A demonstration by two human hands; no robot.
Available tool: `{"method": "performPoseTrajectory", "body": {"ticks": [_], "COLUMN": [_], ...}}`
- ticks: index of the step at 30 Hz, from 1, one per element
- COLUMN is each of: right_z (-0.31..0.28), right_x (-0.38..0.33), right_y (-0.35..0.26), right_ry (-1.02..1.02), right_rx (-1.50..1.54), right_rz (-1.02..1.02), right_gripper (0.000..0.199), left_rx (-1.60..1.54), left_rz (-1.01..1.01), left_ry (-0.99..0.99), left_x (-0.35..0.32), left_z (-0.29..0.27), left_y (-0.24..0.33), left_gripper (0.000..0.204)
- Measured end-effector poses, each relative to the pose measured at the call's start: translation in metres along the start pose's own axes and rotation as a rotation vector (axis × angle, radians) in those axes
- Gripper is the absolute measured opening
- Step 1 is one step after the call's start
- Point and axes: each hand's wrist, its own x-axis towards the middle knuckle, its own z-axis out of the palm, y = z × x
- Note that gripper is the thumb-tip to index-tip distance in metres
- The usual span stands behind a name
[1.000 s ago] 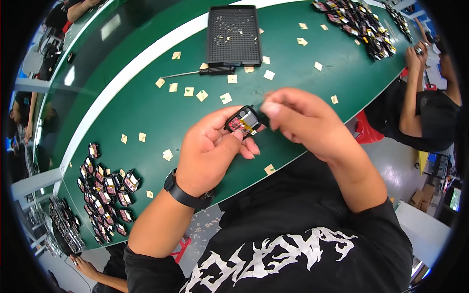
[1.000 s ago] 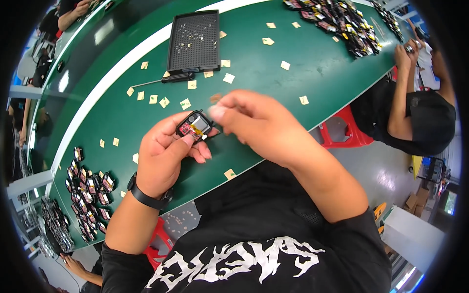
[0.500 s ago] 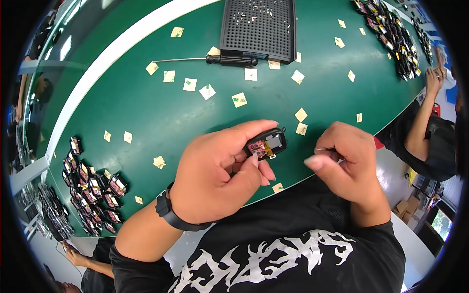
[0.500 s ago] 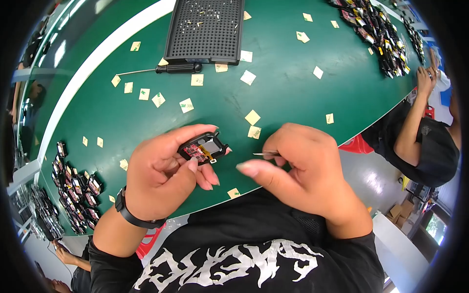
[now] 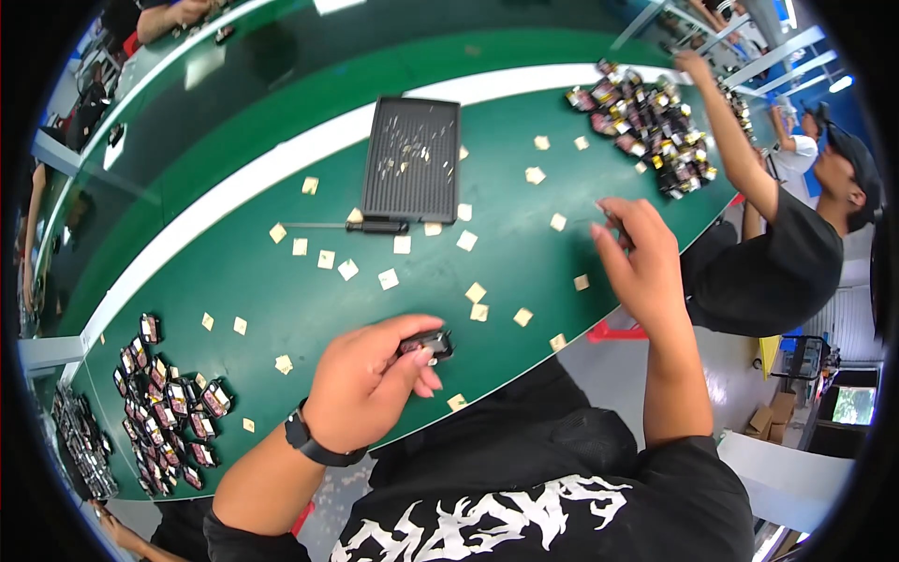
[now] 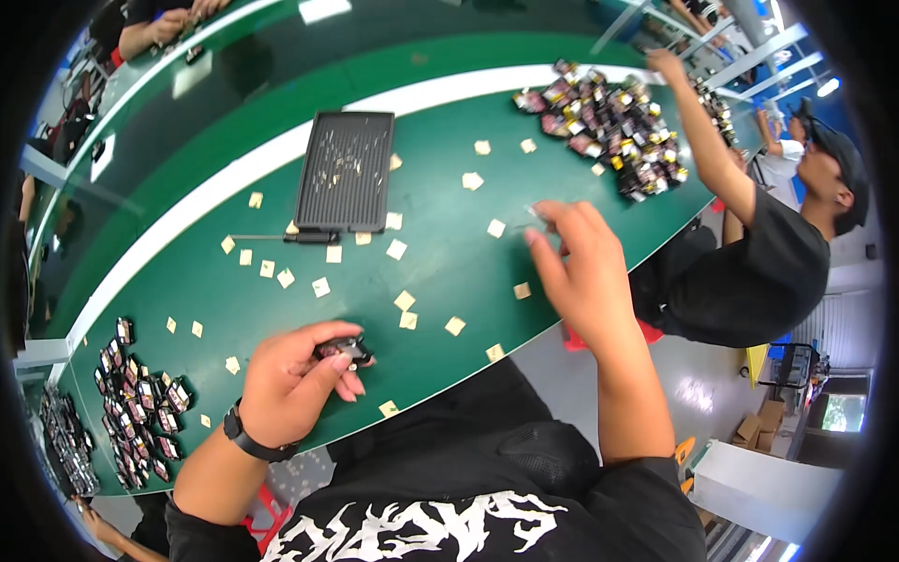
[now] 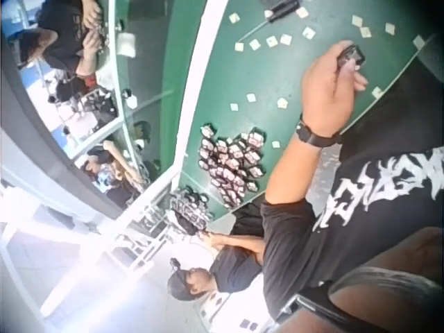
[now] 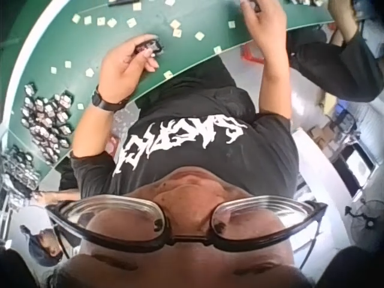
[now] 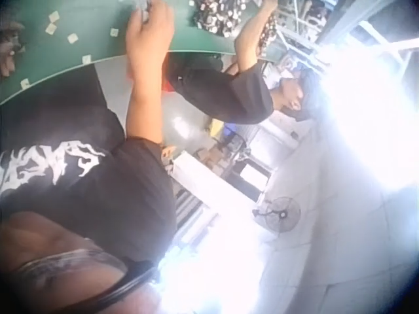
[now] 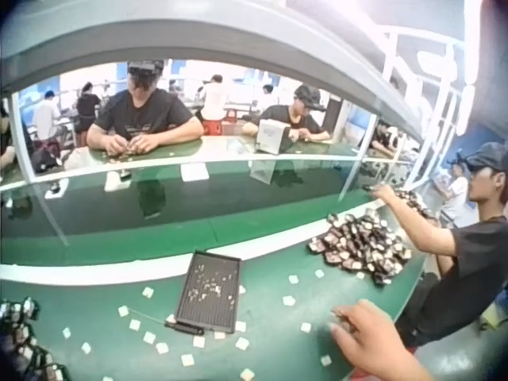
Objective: Assembling smartwatch components on a factory conveyor belt using hands and small tools.
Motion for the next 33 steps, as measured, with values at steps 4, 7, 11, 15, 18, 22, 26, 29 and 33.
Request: {"method": "performPoseTrajectory", "body": {"ticks": [4, 7, 11, 15, 18, 22, 26, 29, 33], "right_z": [0.002, 0.011, 0.009, 0.012, 0.017, 0.018, 0.014, 0.013, 0.010], "right_x": [0.032, 0.059, 0.100, 0.123, 0.126, 0.099, 0.061, 0.029, -0.004], "right_y": [0.061, 0.069, 0.106, 0.175, 0.173, 0.135, 0.098, 0.071, 0.039], "right_ry": [0.257, 0.218, 0.005, 0.035, 0.006, 0.035, 0.084, 0.065, 0.088], "right_rx": [-0.294, -0.467, -0.561, -0.723, -0.678, -0.486, -0.368, -0.292, -0.269], "right_rz": [-0.112, -0.218, -0.195, -0.306, -0.378, -0.404, -0.586, -0.580, -0.702], "right_gripper": [0.027, 0.032, 0.042, 0.031, 0.026, 0.025, 0.030, 0.030, 0.025], "left_rx": [0.114, 0.057, 0.022, 0.363, 0.428, 0.600, 0.836, 0.852, 0.899], "left_rz": [0.147, 0.134, 0.095, -0.023, 0.112, -0.068, -0.056, -0.089, -0.207], "left_ry": [0.108, 0.281, 0.632, 0.959, 1.186, 1.345, 1.362, 1.378, 1.399], "left_x": [-0.029, -0.064, -0.123, -0.178, -0.213, -0.239, -0.234, -0.220, -0.212], "left_z": [0.007, 0.008, -0.012, -0.058, -0.084, -0.115, -0.140, -0.145, -0.148], "left_y": [0.020, 0.016, -0.004, -0.017, -0.032, -0.046, -0.049, -0.037, -0.028], "left_gripper": [0.028, 0.026, 0.021, 0.022, 0.022, 0.020, 0.022, 0.023, 0.029]}}
